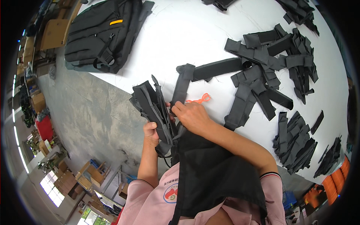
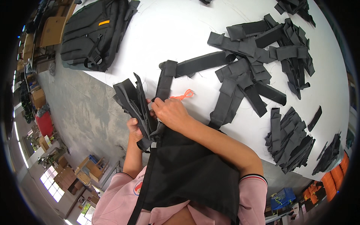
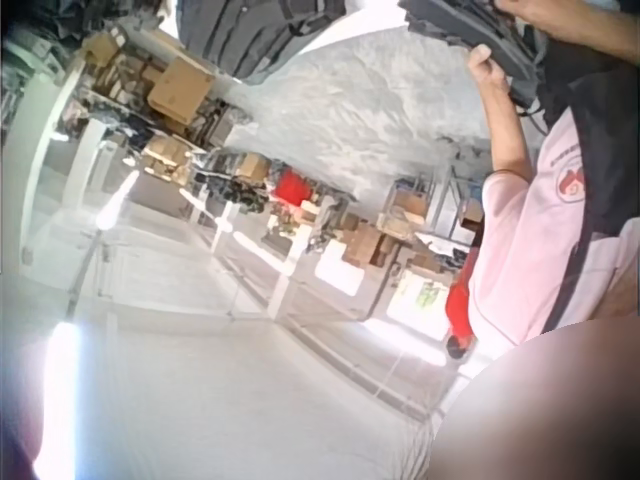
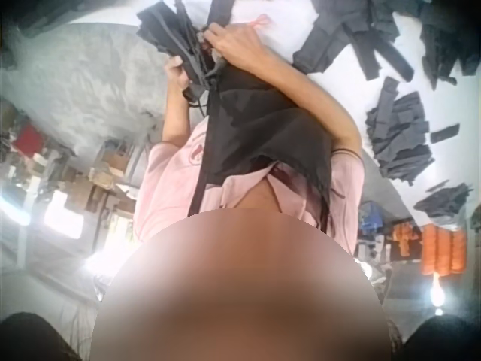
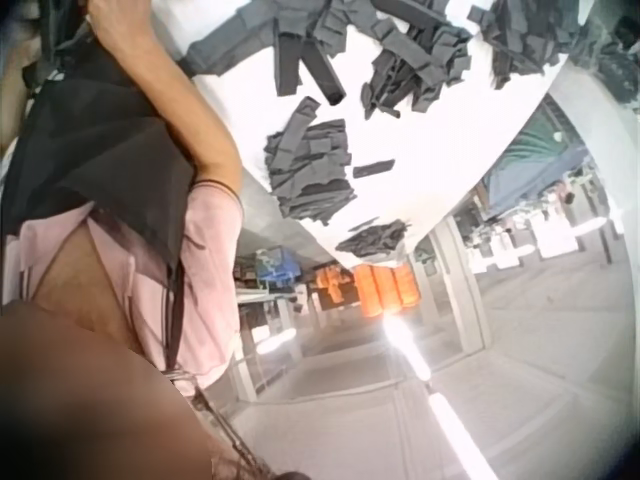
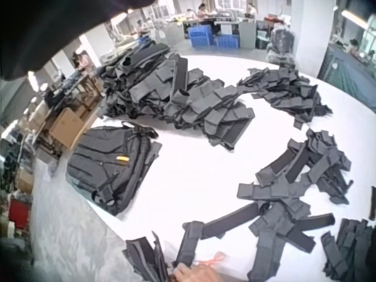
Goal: Sorting through a pile of black fabric straps and using small scissors to trim loose threads.
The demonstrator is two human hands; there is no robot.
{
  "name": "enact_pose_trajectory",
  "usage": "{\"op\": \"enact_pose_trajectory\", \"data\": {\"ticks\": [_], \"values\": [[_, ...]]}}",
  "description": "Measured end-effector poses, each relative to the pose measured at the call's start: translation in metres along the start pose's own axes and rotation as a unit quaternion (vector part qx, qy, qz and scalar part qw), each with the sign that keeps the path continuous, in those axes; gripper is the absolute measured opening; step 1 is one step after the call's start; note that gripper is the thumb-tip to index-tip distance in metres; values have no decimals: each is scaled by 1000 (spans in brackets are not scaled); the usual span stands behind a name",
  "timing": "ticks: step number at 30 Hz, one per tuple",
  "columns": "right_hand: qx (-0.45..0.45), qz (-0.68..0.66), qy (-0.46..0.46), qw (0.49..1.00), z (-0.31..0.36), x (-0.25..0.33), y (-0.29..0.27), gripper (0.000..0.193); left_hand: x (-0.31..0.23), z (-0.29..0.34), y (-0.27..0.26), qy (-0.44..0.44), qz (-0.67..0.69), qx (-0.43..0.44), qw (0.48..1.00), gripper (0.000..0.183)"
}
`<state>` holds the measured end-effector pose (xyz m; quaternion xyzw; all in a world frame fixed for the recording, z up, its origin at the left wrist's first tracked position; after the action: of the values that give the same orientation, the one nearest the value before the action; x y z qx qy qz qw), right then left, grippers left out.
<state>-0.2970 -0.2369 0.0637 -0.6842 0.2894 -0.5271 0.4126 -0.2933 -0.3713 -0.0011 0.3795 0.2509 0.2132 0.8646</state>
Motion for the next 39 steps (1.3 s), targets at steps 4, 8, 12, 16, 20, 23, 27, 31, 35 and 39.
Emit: {"op": "enact_pose_trajectory", "data": {"ticks": [4, 8, 12, 16, 20, 23, 27, 31, 35, 39], "values": [[23, -55, 68, 996, 6, -14, 1, 20, -2, 2, -3, 25, 36, 20, 999, 85], [20, -97, 103, 990, 15, -27, -9, 20, -11, 10, -2, 70, 76, 56, 993, 83], [22, -90, 157, 983, 11, -49, -18, 28, -37, 21, 19, 136, 38, 121, 983, 81], [43, -112, 181, 976, -22, -78, -9, 41, -60, 24, 27, 132, -54, 110, 984, 83], [77, -39, 242, 966, -82, -117, 3, 36, -45, 18, 10, 109, -174, -29, 978, 89], [113, -34, 284, 951, -84, -134, 17, 25, -16, 13, -7, 85, -85, -36, 992, 92], [-98, -237, 281, 925, -72, -121, -38, 21, -3, 7, 12, 93, 73, 55, 991, 92], [-277, -163, 145, 936, -10, -61, -107, 19, 0, -12, 23, 118, 163, 103, 974, 71], [-204, -252, 136, 936, 47, -27, -77, 24, 20, -40, 16, -6, 130, 75, 989, 75], [-133, -391, 205, 888, 69, -29, -44, 24, 36, -38, 48, -37, 184, 138, 973, 71]]}}
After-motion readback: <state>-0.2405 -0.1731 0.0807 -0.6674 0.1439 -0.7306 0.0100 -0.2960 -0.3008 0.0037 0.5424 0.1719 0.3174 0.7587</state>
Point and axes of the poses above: each hand's wrist, its own z-axis away from the middle knuckle, its own y-axis out of the palm, x = y × z, the point moved 7 cm from there along -z, towards the middle knuckle, and after that the axes turned 7 degrees about z, right-handed, at the moved point
